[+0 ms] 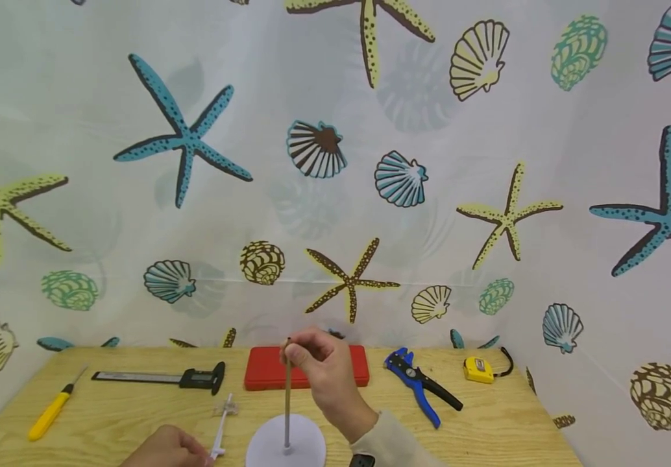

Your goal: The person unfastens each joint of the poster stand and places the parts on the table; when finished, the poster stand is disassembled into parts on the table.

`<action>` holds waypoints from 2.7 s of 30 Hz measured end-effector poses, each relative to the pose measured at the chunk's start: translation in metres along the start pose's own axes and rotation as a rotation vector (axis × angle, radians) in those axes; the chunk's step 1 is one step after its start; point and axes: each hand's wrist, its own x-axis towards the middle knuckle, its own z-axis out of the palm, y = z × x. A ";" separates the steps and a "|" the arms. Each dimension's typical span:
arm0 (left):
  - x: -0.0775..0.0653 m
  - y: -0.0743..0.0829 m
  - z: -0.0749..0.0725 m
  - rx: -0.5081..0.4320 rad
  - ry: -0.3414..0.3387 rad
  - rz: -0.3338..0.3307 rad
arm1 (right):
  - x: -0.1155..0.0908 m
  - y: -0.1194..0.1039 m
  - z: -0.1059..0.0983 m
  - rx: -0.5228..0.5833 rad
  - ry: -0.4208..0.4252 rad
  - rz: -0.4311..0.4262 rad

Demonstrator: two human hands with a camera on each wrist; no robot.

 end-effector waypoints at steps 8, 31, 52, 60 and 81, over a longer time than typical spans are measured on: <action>0.002 -0.001 -0.001 0.036 0.019 -0.019 | -0.001 0.000 -0.001 -0.017 -0.002 -0.045; -0.032 0.075 0.034 0.089 0.055 0.400 | -0.014 0.012 -0.002 -0.415 0.012 -0.032; -0.003 0.079 0.077 0.093 0.048 0.418 | -0.037 0.044 -0.012 -0.572 -0.170 0.084; -0.001 0.078 0.081 0.080 0.047 0.377 | -0.047 0.058 -0.018 -0.557 -0.170 0.135; 0.005 0.071 0.089 0.071 0.060 0.489 | -0.057 0.076 -0.023 -0.625 -0.210 0.101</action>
